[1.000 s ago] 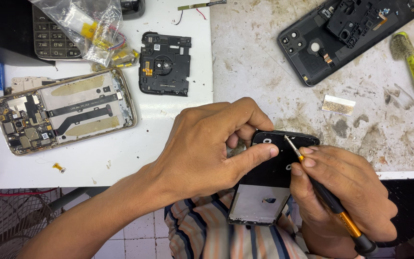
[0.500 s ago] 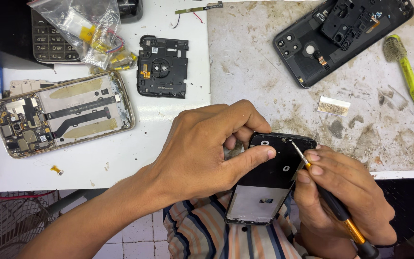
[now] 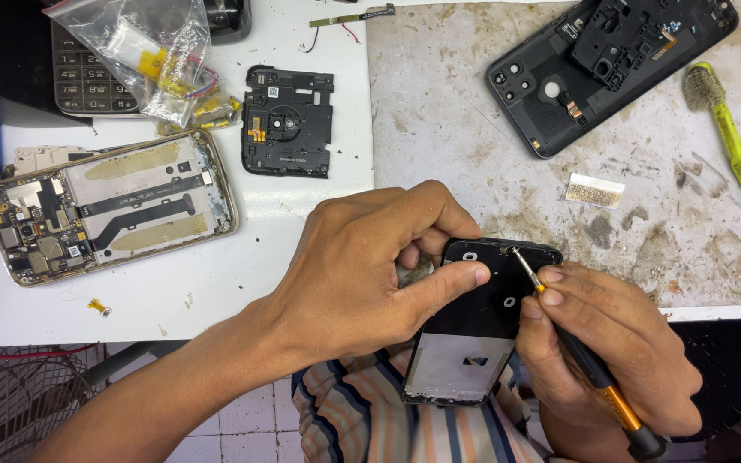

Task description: The person disassembles a smartphone, removes a small component from the back cover, and uses a screwdriver to adjust internal parts. The person then reassembles the phone and inspects the internal components.

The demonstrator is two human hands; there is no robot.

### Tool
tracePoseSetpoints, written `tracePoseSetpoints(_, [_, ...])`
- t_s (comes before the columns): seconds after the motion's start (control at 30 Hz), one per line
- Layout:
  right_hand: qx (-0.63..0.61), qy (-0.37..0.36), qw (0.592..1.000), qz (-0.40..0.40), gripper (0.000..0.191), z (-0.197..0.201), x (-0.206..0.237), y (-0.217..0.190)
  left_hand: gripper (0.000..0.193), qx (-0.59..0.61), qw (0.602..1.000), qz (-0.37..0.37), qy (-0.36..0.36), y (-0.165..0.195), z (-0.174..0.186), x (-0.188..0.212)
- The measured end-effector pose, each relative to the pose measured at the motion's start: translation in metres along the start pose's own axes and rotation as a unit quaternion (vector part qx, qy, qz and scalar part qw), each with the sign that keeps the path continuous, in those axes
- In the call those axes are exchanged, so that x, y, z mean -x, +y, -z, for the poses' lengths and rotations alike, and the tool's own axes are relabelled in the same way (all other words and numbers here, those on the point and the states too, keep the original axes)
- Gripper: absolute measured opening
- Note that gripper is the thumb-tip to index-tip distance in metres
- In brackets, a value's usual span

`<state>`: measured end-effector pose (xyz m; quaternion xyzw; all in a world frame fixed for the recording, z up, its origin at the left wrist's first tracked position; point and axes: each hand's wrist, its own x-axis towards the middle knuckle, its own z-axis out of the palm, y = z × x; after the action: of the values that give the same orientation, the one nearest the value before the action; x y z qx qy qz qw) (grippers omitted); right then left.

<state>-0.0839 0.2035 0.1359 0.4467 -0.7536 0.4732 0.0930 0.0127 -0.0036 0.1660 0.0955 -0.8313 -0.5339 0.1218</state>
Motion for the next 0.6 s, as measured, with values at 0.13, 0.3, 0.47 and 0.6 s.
tracePoseSetpoints(0.13, [0.006,-0.003,1.0,-0.005,0.017,0.0002,-0.0074,-0.0047,0.018,0.006,1.0,0.004,-0.001,-0.0014,-0.0009,-0.0003])
tracePoseSetpoints(0.3, [0.007,0.006,1.0,-0.003,0.017,-0.002,-0.0085,-0.005,0.018,0.014,1.0,0.005,-0.001,-0.0017,-0.0015,-0.0004])
tracePoseSetpoints(0.47, [-0.014,0.022,1.0,0.005,0.016,-0.0044,-0.0061,-0.0024,0.018,0.009,1.0,0.007,0.0,-0.0001,-0.0006,-0.0001])
tracePoseSetpoints(0.6, [0.0,0.017,1.0,0.006,0.016,-0.0046,-0.0082,-0.0028,0.018,0.013,1.0,0.006,0.0,0.0006,-0.0009,-0.0008])
